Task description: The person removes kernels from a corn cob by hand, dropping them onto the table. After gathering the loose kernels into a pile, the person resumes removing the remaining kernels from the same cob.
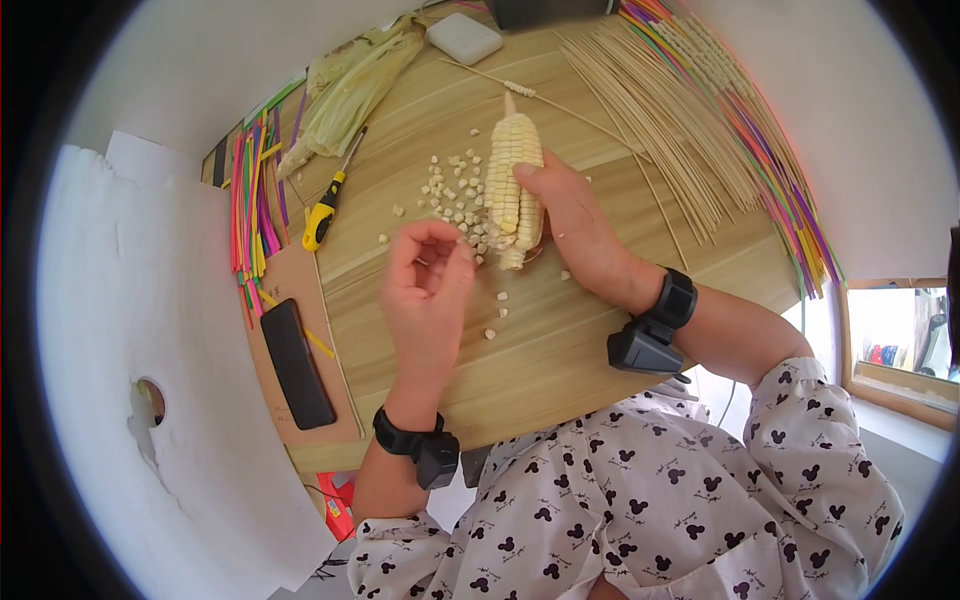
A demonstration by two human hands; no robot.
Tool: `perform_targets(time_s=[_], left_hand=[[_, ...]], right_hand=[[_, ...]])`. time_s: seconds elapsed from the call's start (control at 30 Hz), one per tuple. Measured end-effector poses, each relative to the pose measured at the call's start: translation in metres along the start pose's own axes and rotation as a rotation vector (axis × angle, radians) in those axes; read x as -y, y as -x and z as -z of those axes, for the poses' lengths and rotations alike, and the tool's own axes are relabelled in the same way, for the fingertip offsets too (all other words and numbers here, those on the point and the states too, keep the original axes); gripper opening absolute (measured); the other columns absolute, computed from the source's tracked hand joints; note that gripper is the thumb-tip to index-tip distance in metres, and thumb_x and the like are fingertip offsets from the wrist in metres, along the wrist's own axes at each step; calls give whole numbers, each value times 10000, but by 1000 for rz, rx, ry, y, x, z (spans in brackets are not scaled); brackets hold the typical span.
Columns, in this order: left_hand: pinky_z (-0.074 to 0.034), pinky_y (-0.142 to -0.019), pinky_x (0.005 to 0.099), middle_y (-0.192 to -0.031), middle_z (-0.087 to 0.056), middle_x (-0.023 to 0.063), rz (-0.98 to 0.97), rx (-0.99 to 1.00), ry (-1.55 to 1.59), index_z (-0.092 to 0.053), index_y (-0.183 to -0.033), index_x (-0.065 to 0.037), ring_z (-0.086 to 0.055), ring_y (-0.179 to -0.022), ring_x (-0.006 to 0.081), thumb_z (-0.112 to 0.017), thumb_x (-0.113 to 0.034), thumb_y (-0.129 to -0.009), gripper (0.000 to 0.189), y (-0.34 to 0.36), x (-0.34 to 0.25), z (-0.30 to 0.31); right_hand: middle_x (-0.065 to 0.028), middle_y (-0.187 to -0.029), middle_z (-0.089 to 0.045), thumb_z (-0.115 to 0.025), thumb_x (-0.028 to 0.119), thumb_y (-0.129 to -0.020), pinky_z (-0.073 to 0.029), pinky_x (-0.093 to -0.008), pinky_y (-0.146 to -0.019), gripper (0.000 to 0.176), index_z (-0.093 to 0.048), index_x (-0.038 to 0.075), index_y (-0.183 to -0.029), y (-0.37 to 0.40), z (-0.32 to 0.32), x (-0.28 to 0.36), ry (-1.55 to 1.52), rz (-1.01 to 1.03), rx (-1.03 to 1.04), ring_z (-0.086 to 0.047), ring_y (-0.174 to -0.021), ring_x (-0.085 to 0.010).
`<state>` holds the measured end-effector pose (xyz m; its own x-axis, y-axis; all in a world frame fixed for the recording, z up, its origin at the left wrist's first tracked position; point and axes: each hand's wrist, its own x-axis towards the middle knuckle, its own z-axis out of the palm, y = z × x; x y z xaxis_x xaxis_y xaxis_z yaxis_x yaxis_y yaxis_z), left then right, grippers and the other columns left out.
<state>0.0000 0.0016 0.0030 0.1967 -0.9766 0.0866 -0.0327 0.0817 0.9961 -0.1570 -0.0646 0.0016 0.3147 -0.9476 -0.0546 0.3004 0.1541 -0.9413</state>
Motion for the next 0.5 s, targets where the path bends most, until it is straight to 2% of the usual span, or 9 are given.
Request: perform_targets(time_s=[0.1,0.23,0.33,0.4,0.47,0.5], left_hand=[[-469,-692,217,-885,-590,13,-10,-65,-55,-583,-1025,-30,-556,-749,74,-628,-55,-913,124,-5,1,4],[-467,-693,217,-886,-596,15,4,-53,-37,-589,-1036,-30,-555,-757,74,-645,-72,-912,143,-7,4,7],[-465,-685,223,-893,-603,19,31,14,64,-592,-1032,-25,-559,-762,78,-640,-90,-919,139,-6,-2,3],[-464,-673,229,-879,-589,31,154,109,295,-577,-1017,-6,-540,-743,88,-622,-77,-930,121,-4,-8,0],[-463,-666,233,-880,-587,33,191,150,378,-571,-1021,-7,-544,-740,96,-621,-77,-927,127,-2,-9,-3],[-463,-660,236,-881,-585,35,227,190,460,-565,-1025,-9,-548,-736,103,-620,-76,-925,133,-2,-9,-3]], right_hand=[[-33,-885,-555,-462,308,-966,-434,-221,-574,362,-472,2,-1159,-2,0,-3,-17,-18,-54,-523,-704,-65],[-48,-900,-556,-449,307,-954,-448,-226,-561,381,-453,8,-1190,-2,2,-5,-8,-62,27,-538,-699,-83],[-57,-911,-567,-433,308,-954,-457,-230,-547,396,-461,1,-1202,-3,2,-6,-24,-85,91,-551,-698,-93],[-60,-920,-573,-425,311,-954,-461,-231,-536,406,-467,-4,-1207,-3,2,-3,-19,-77,121,-558,-695,-97],[-67,-946,-579,-400,303,-964,-474,-249,-618,399,-481,-11,-1196,0,0,4,36,-80,169,-554,-750,-112],[-67,-946,-579,-400,303,-964,-474,-249,-618,399,-481,-11,-1196,0,0,3,37,-81,170,-554,-750,-112]])
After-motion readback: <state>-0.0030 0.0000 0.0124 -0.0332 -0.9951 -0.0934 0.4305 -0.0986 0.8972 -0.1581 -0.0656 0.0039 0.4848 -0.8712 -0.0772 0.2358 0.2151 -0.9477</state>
